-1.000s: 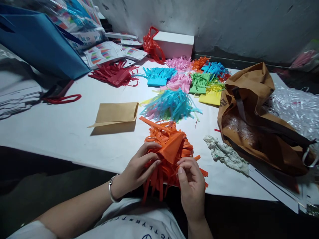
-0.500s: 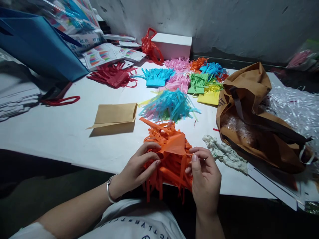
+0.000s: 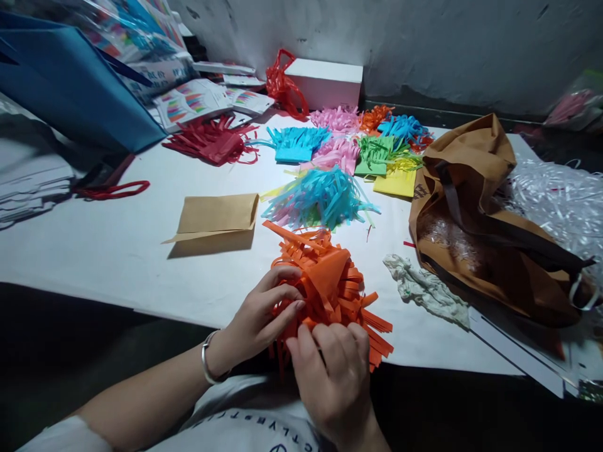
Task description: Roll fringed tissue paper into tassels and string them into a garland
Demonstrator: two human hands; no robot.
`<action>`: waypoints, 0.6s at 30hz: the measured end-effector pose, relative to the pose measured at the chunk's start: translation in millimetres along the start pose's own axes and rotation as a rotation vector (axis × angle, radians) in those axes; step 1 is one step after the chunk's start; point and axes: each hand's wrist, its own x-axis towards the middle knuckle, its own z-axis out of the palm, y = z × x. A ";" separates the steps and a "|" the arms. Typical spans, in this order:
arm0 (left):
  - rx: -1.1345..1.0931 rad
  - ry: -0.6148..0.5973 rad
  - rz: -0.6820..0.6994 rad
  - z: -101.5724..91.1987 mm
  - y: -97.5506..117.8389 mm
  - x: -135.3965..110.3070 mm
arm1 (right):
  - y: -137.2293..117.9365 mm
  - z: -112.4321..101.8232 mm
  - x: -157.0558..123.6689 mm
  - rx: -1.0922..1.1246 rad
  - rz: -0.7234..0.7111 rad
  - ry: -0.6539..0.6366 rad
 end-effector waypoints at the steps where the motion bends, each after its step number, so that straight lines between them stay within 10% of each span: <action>1: -0.006 0.003 -0.012 0.2 0.2 0.3 | -1.2 4.9 0.8 -0.048 0.023 -0.025; 18: -0.027 0.019 -0.045 -0.8 1.9 0.9 | 4.6 17.2 -3.3 0.269 0.372 -0.054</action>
